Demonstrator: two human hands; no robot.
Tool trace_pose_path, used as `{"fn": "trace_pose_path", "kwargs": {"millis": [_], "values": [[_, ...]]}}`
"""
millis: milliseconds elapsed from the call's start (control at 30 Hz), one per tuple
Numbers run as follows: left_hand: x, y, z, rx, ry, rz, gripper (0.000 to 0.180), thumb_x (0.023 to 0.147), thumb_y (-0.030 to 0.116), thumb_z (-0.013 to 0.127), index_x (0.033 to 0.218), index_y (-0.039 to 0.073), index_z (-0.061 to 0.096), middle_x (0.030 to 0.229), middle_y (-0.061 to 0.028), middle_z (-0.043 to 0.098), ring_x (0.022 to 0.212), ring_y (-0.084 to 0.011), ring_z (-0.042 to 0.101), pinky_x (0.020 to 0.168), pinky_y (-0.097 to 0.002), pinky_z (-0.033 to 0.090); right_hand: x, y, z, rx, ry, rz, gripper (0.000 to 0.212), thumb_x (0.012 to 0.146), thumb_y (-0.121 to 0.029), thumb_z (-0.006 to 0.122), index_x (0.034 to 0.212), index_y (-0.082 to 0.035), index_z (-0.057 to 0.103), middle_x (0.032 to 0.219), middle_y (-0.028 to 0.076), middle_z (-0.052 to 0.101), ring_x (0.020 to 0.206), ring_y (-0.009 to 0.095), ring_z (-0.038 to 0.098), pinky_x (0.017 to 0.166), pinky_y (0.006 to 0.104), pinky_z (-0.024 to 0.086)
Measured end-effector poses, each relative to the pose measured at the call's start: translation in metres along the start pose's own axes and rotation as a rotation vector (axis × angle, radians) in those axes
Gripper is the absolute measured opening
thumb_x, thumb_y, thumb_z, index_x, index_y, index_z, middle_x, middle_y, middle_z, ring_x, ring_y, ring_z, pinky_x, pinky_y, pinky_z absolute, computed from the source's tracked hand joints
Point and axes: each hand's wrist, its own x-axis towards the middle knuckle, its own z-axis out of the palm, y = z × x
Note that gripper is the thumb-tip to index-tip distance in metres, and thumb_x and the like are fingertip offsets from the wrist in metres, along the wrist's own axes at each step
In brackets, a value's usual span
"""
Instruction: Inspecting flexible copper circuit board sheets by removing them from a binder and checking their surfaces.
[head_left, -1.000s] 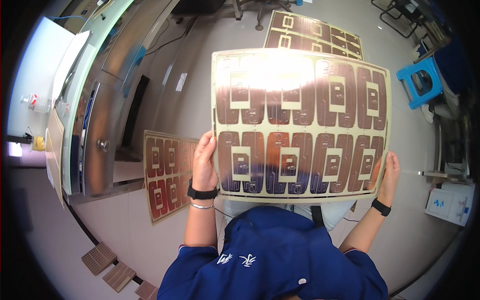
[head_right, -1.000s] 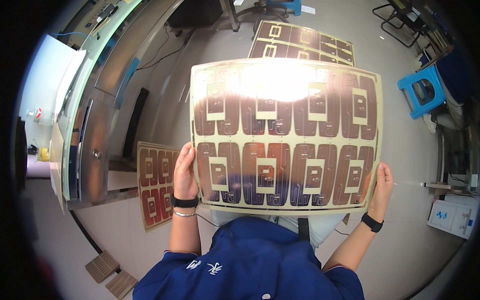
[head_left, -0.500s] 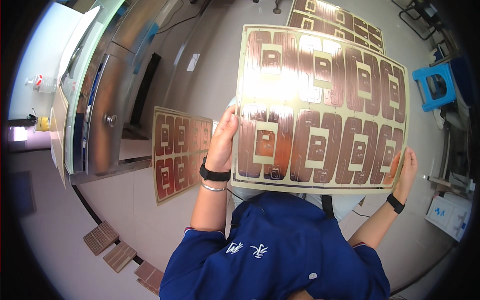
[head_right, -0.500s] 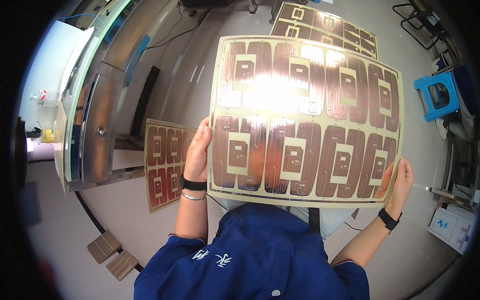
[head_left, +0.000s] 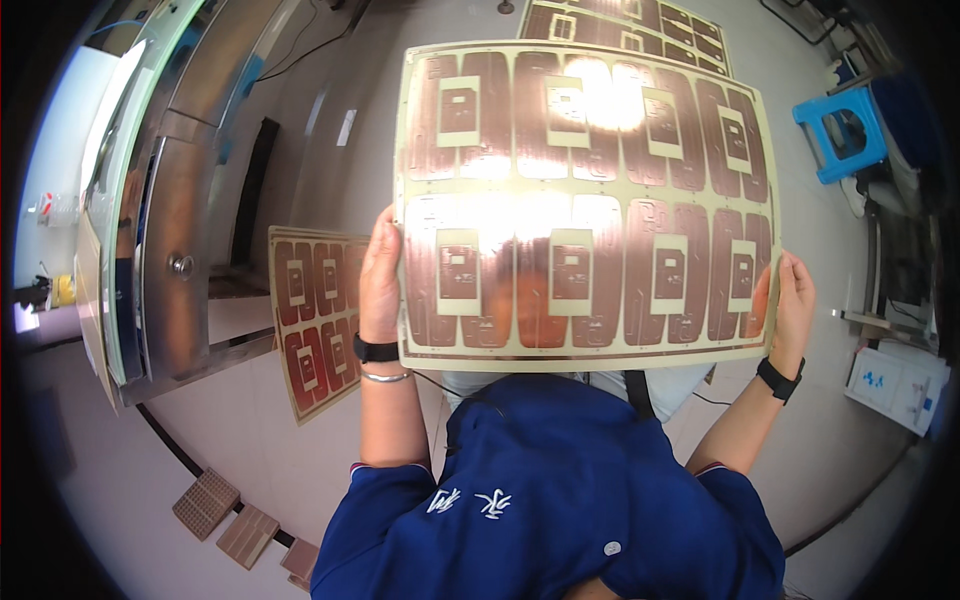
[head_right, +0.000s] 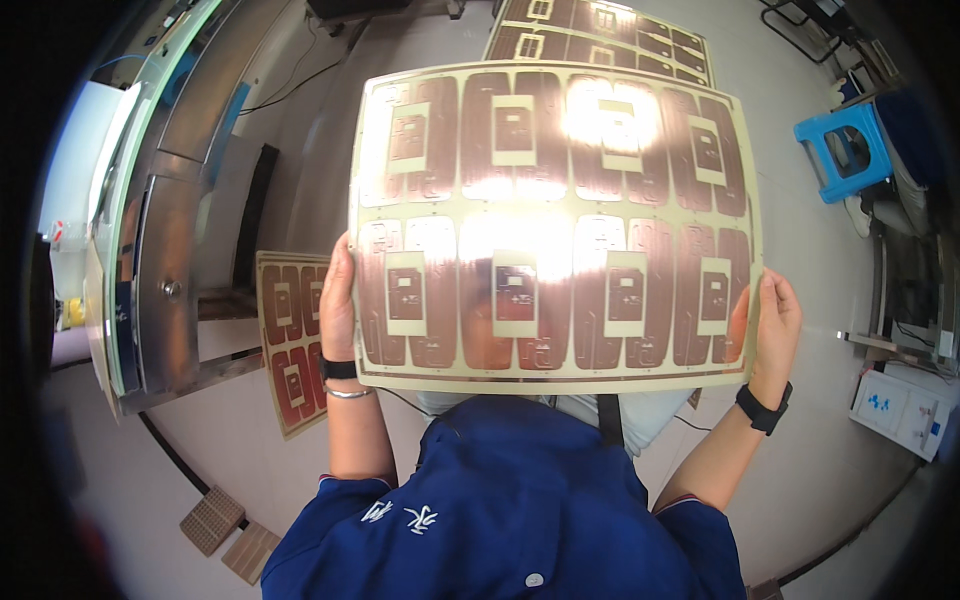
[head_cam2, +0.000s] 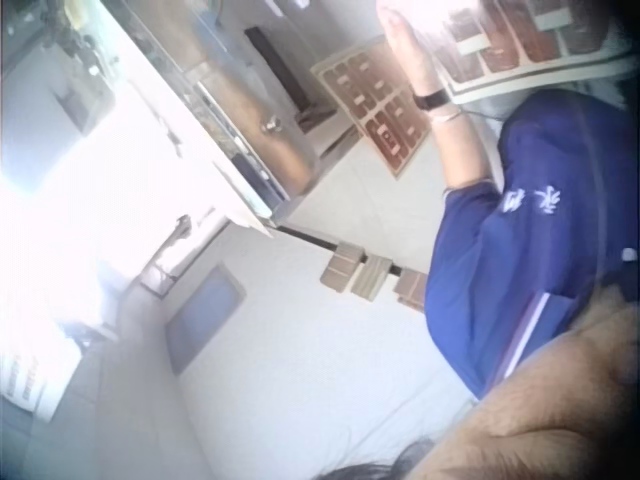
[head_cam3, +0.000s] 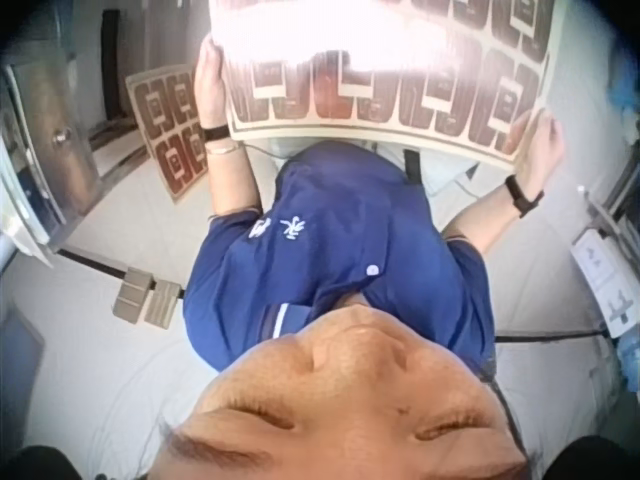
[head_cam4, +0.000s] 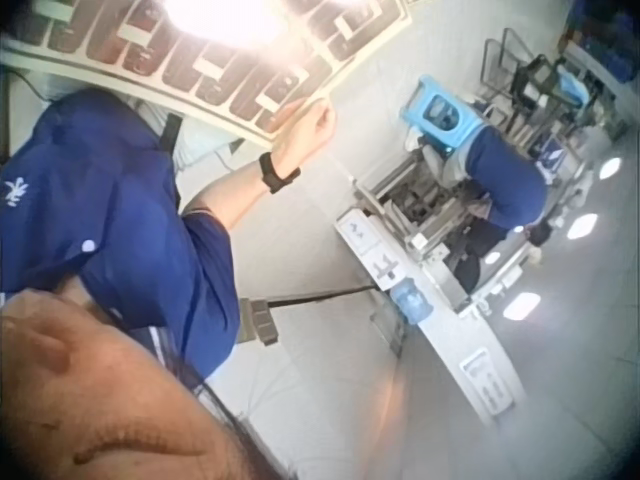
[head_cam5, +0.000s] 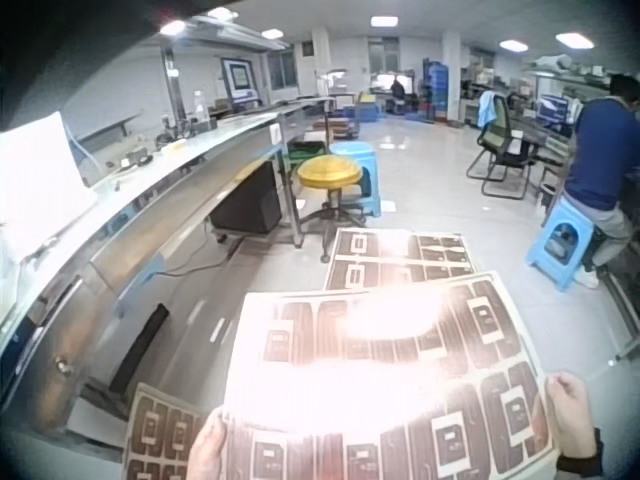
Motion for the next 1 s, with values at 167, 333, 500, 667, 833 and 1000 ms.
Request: {"fn": "trace_pose_path", "kwargs": {"millis": [167,333,500,667,833,1000], "values": [[0.004,-0.001,-0.006,0.014,0.004,0.01,0.042,0.095,0.029,0.043,0.125,0.0,0.042,0.116,-0.0092,0.054,0.104,-0.0141,0.053,0.088,-0.0276,0.044,0.001,-0.004,-0.002,-0.014,-0.021,-0.024,0.024,0.095,-0.019,0.047,0.1,0.001,0.059,0.068,-0.001,0.055,0.056,0.004,0.047,0.05,0.0172,0.037],[0.008,-0.005,-0.015,0.023,-0.016,-0.001,0.044,0.095,0.03,0.044,0.126,-0.001,0.04,0.116,-0.0102,0.055,0.102,-0.0142,0.055,0.087,-0.0267,0.045,0.002,-0.006,-0.006,0.019,-0.037,-0.022,0.026,0.095,-0.018,0.046,0.102,0.004,0.058,0.08,0.002,0.061,0.065,0.004,0.051,0.057,0.0176,0.041],[0.009,-0.003,-0.008,0.014,-0.012,-0.003,0.042,0.096,0.03,0.04,0.125,-0.001,0.041,0.114,-0.0104,0.055,0.101,-0.0143,0.055,0.086,-0.0271,0.046,-0.001,-0.011,-0.005,0.053,-0.029,-0.046,0.025,0.094,-0.017,0.047,0.102,0.004,0.058,0.085,0.003,0.062,0.071,0.006,0.055,0.064,0.0188,0.044],[0.014,-0.011,-0.025,0.02,-0.032,0.002,0.04,0.098,0.026,0.038,0.127,-0.002,0.039,0.117,-0.0101,0.053,0.105,-0.0151,0.053,0.089,-0.0285,0.044,-0.001,-0.017,-0.003,0.057,-0.004,-0.06,0.024,0.094,-0.018,0.048,0.098,0.003,0.06,0.084,0.003,0.062,0.073,0.006,0.054,0.066,0.0201,0.045],[0.016,-0.014,-0.035,0.095,-0.039,0.006,0.042,0.098,0.025,0.038,0.13,-0.001,0.037,0.12,-0.009,0.052,0.107,-0.0141,0.051,0.09,-0.028,0.042,-0.001,-0.02,-0.003,0.068,-0.007,-0.079,0.024,0.093,-0.019,0.05,0.096,0.002,0.061,0.083,0.002,0.062,0.073,0.006,0.054,0.066,0.02,0.044],[0.014,-0.01,-0.028,0.08,-0.017,0.028,0.042,0.096,0.026,0.042,0.129,0.001,0.038,0.116,-0.0078,0.055,0.102,-0.013,0.054,0.086,-0.0262,0.045,0.002,-0.012,-0.013,0.085,-0.031,-0.037,0.019,0.092,-0.017,0.05,0.08,-0.003,0.056,0.073,-0.003,0.055,0.066,0.004,0.047,0.061,0.0192,0.039]]}}
